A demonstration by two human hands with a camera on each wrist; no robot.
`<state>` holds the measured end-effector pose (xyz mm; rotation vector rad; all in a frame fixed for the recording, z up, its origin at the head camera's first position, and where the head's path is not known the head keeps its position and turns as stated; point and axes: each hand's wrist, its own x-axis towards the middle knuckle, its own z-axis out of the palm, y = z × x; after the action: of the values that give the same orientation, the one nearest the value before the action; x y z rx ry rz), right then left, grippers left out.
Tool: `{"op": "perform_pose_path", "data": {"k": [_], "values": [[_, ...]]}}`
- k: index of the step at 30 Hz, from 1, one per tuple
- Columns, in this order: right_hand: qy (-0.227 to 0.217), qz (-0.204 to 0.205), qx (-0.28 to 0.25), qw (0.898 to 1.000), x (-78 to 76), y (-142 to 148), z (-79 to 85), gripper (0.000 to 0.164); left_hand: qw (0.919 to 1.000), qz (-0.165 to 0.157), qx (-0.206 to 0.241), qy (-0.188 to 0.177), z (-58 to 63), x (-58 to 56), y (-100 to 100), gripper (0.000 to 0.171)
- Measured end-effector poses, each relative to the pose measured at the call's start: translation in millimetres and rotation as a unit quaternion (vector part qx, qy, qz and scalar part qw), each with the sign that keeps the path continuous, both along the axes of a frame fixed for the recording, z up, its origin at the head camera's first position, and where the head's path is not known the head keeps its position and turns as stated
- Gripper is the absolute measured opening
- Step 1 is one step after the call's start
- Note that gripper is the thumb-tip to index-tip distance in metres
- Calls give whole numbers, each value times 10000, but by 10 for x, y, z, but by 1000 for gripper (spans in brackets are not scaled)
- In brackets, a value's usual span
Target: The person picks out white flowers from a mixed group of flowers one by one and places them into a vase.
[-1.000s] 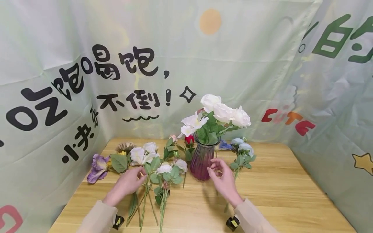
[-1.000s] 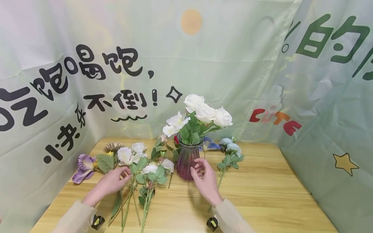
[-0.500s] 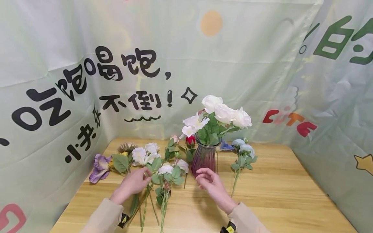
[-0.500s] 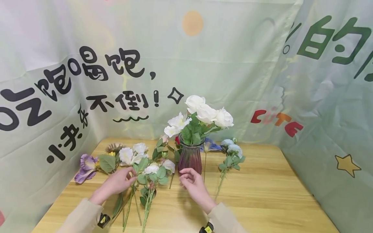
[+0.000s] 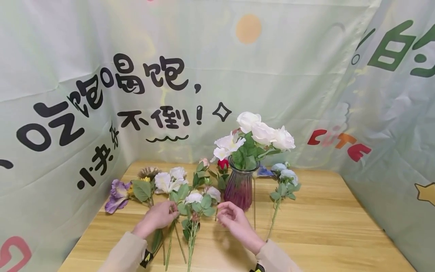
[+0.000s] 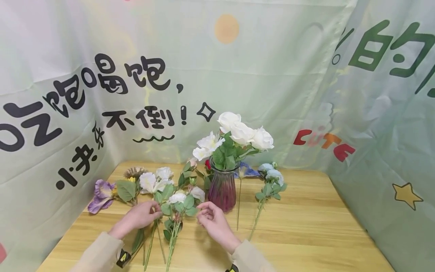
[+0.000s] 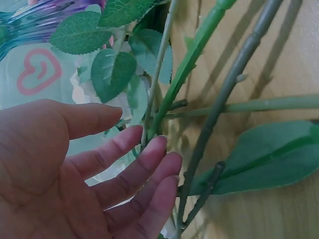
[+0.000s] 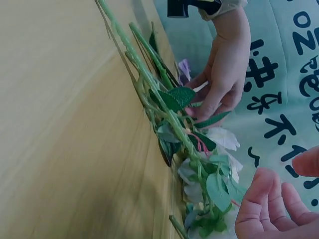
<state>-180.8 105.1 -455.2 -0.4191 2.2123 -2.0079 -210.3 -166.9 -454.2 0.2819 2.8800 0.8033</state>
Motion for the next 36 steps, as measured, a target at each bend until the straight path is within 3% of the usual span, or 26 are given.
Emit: {"op": "perform_pose_path", "data": {"k": [11,23,28,30,32,34,36], "values": [[-34,267,-5,9996,27,-69,-5,32,9999,-62,-149,39,-19,-6,15,9],[-66,262,18,9996,41,-57,-27,34,9972,192,679,245,-26,29,-32,4],[-108,217,49,9997,50,-43,-30,34,9916,361,1174,406,-40,5,-90,5],[-125,200,40,9997,54,-40,-26,34,9859,464,1567,362,-59,-24,-124,9],[-144,193,23,9997,58,-39,-19,34,9750,616,2127,188,-79,-54,-156,17],[-152,195,-6,9997,65,-38,-7,34,9556,826,2824,-145,-97,-78,-180,29],[-152,201,-19,9997,69,-34,0,34,9310,1085,3445,-521,-112,-98,-195,40]]}}
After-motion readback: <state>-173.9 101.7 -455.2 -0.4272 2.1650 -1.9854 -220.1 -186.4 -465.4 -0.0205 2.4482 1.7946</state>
